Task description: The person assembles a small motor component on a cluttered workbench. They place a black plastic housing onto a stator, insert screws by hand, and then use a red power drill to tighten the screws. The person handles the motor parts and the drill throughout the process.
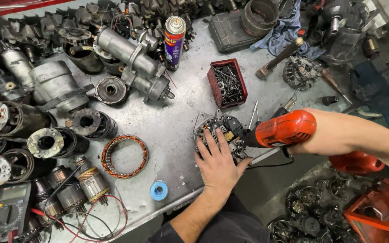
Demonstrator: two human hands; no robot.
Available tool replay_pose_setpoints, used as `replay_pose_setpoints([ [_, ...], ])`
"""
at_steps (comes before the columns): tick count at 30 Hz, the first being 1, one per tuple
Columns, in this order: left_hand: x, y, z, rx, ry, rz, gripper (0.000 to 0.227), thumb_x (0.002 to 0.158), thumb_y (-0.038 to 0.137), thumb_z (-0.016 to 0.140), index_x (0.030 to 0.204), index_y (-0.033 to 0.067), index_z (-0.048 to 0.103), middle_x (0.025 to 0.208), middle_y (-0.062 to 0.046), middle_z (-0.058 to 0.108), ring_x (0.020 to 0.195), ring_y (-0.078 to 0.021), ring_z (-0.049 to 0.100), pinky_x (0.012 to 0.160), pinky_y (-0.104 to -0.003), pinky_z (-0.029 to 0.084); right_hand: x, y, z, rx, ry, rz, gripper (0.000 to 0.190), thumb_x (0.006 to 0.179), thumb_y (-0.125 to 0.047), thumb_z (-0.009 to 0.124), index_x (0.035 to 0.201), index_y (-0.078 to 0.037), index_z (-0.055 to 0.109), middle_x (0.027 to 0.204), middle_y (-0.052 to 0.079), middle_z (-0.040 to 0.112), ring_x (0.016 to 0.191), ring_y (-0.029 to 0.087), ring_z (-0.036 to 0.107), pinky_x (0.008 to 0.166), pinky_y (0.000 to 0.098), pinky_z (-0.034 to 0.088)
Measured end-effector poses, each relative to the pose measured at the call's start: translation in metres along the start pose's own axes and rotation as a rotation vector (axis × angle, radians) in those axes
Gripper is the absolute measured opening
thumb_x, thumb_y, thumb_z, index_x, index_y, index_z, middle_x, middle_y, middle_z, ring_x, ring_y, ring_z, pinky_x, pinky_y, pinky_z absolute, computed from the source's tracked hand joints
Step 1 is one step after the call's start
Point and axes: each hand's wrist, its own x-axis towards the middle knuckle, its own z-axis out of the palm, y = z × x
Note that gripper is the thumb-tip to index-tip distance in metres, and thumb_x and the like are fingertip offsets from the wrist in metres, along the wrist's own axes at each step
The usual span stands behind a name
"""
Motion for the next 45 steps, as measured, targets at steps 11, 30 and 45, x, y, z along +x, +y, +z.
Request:
replay_pose_setpoints([
  [11, 0.001, 0.001, 0.0, -0.008, -0.023, -0.017, 0.121, 0.065, 0.075, 0.076, 0.149, -0.0032, 0.039, 0.151, -0.031, 0.036, 0.131, -0.0521, 0.04, 0.095, -0.065, 0.043, -0.005, -0.018, -0.003, 0.064, 0.002, -0.013, 0.057, 0.066, -0.015, 0.077, 0.123, -0.02, 0.074, 0.094, 0.006, 0.083, 0.087, 0.019, 0.077, 0.084, 0.034, 0.059],
  [30, 0.022, -0.031, -0.006, -0.206, 0.137, 0.218, 0.111, 0.048, 0.068, 0.087, 0.137, 0.0085, 0.06, 0.142, -0.021, 0.055, 0.129, -0.0426, 0.05, 0.088, -0.059, 0.044, -0.01, -0.067, -0.013, -0.38, -0.073, -0.009, 0.022, 0.076, -0.028, 0.073, 0.096, -0.018, 0.076, 0.085, 0.008, 0.078, 0.088, 0.031, 0.074, 0.079, 0.0435, 0.055],
  [45, 0.009, 0.012, -0.064, -0.588, 0.309, 0.499, 0.093, 0.068, 0.041, 0.089, 0.141, -0.0037, 0.053, 0.141, -0.02, 0.06, 0.139, -0.0412, 0.056, 0.124, -0.06, 0.038, -0.054, 0.031, 0.113, 0.581, 0.493, -0.367, 0.038, 0.076, -0.008, 0.086, 0.113, -0.008, 0.074, 0.085, 0.001, 0.079, 0.075, 0.011, 0.068, 0.071, 0.0329, 0.06],
])
